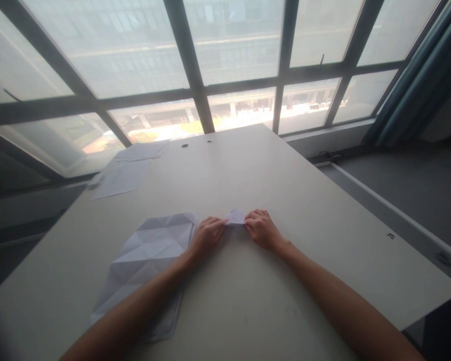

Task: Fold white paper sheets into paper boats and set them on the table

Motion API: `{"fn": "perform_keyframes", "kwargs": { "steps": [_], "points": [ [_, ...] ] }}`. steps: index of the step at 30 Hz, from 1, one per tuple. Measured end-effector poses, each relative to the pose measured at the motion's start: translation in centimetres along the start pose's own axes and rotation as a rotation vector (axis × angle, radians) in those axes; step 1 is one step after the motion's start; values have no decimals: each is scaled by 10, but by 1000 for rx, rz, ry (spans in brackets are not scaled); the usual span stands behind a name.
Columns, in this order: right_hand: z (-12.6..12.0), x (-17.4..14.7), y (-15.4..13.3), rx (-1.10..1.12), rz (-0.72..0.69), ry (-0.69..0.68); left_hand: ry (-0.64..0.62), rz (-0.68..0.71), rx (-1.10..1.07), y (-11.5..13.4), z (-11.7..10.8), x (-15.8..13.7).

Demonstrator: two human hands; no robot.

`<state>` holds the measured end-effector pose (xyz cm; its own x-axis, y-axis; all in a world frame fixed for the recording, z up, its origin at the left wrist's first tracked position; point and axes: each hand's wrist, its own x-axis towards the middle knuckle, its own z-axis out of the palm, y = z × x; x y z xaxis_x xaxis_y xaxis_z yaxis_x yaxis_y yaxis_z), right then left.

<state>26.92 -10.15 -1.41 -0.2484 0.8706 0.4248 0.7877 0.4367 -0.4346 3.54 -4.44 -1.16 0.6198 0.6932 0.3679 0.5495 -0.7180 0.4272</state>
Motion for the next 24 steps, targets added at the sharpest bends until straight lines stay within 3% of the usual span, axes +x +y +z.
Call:
{"fn": "perform_keyframes", "kwargs": {
  "steps": [8, 15, 20, 24],
  "points": [
    [9, 0, 1, -5, 151, 56, -5, -91, -83, -4, 4, 0],
    [11, 0, -1, -50, 230, 83, 1, -92, 4, -2, 3, 1],
    [11, 0, 1, -76, 217, 62, 10, 32, 18, -3, 4, 1],
    [10, 0, 2, -73, 200, 61, -117, 157, -11, -3, 9, 1]
  ]
}}
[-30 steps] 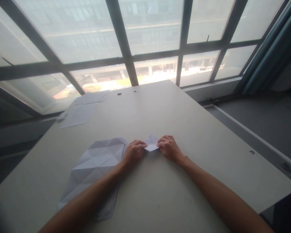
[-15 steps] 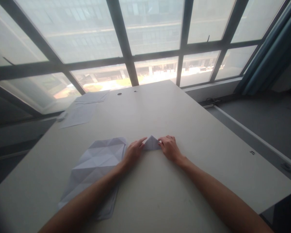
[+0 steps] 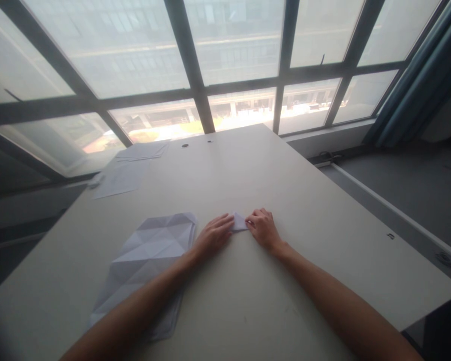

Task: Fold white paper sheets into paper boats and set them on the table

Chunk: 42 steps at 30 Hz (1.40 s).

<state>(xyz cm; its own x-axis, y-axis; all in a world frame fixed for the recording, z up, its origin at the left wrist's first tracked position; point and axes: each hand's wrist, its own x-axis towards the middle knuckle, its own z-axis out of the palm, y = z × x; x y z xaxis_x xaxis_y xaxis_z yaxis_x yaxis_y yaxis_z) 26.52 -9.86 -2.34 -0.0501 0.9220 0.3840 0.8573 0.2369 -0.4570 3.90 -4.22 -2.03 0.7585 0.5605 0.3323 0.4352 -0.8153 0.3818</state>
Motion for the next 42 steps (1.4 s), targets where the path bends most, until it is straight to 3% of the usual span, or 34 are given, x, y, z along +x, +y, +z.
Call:
{"fn": "perform_keyframes", "kwargs": {
  "steps": [4, 9, 13, 15, 18, 21, 23, 26, 29, 33, 37, 42],
  "points": [
    [-1, -1, -2, 12, -32, 2, -95, -41, -1, -1, 2, -1],
    [-2, -2, -7, 12, -209, -77, -106, -54, -29, -1, 2, -1],
    [0, -2, -8, -21, -221, -98, -111, -71, -46, 1, 1, 0],
    [1, -1, -6, -21, -211, -97, -44, -152, -98, 0, 0, 1],
    [4, -1, -3, -7, -206, -87, 200, -315, -197, -6, -4, 2],
    [5, -1, -2, 0, -204, -77, 342, -282, -230, -10, -6, 1],
    [4, -1, -2, -2, -202, -81, 244, -179, -213, -9, -7, 0],
    [0, -1, -3, -35, -193, -106, -53, -19, -84, -2, -5, -1],
    [-3, -2, -7, -111, -175, -141, -225, 35, 90, 5, -3, -2],
    [1, -8, -18, -196, -154, -155, -281, 41, 198, 9, -4, -1],
    [10, -14, -27, -185, -224, -261, -265, 45, 240, 13, -6, 0],
    [12, -19, -21, -238, -126, -321, -275, 9, 293, 12, -3, -5]
  ]
}}
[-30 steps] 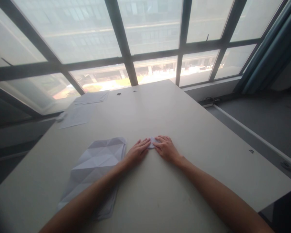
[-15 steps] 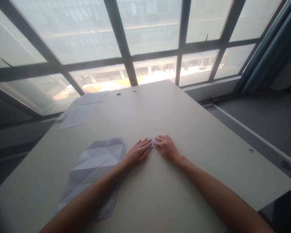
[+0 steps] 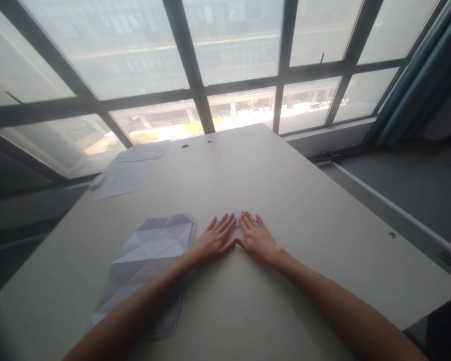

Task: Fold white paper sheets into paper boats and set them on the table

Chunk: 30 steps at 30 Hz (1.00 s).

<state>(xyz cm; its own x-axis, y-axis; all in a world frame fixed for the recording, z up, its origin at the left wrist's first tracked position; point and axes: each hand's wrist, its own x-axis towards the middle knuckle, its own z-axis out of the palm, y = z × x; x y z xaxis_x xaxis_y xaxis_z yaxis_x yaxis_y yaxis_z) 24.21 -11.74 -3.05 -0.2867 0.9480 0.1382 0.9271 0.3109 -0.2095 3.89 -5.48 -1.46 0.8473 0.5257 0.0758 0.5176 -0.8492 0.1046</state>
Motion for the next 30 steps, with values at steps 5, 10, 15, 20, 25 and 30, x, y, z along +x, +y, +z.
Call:
{"fn": "perform_keyframes", "kwargs": {
  "steps": [5, 10, 15, 20, 25, 30],
  "points": [
    [-3, -7, 6, -44, 117, 12, -12, -104, 21, -5, 5, -8],
    [-5, -7, 2, -68, 174, -3, 17, -209, -21, -3, 9, -10],
    [-3, -6, 4, -51, 194, -11, 219, -384, -270, -13, 13, -3],
    [-2, -5, 4, -38, 197, -20, 527, -411, -526, -23, 5, 1],
    [-4, -2, 4, -27, 184, -16, 377, -82, -448, -11, 1, 4],
    [-5, -1, 5, 0, 107, -8, 167, 16, -284, -6, 8, 6]
  ]
}}
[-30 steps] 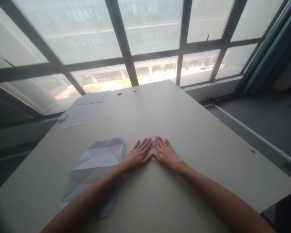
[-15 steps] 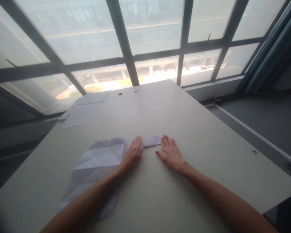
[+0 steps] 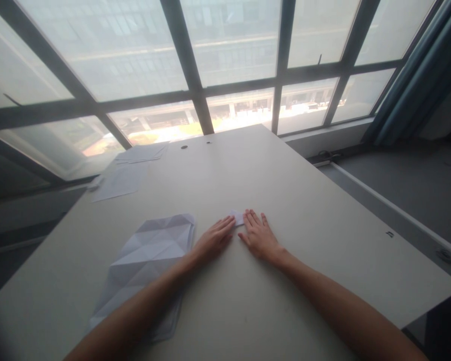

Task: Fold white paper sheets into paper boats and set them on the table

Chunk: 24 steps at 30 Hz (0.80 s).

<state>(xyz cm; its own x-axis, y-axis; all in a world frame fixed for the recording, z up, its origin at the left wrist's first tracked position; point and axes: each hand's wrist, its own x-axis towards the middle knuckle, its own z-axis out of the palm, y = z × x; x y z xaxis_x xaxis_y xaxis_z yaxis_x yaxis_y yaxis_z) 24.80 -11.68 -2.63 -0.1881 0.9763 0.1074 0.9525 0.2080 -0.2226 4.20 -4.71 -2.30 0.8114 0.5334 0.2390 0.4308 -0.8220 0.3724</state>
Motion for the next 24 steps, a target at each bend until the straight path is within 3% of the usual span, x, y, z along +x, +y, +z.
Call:
{"fn": "perform_keyframes", "kwargs": {
  "steps": [4, 10, 16, 21, 24],
  "points": [
    [2, 0, -1, 6, 7, 19, -1, -25, 26, -1, -1, 0],
    [9, 3, 4, 17, 235, 120, 46, -57, -35, 0, -8, 1],
    [6, 13, 23, 260, 343, 297, 100, -121, -127, 3, -20, 0],
    [0, 16, 27, 499, 269, 472, 76, -104, -32, 3, -22, 0],
    [-5, 15, 23, 625, 157, 456, 103, -120, 34, 0, -20, 0]
  ]
}}
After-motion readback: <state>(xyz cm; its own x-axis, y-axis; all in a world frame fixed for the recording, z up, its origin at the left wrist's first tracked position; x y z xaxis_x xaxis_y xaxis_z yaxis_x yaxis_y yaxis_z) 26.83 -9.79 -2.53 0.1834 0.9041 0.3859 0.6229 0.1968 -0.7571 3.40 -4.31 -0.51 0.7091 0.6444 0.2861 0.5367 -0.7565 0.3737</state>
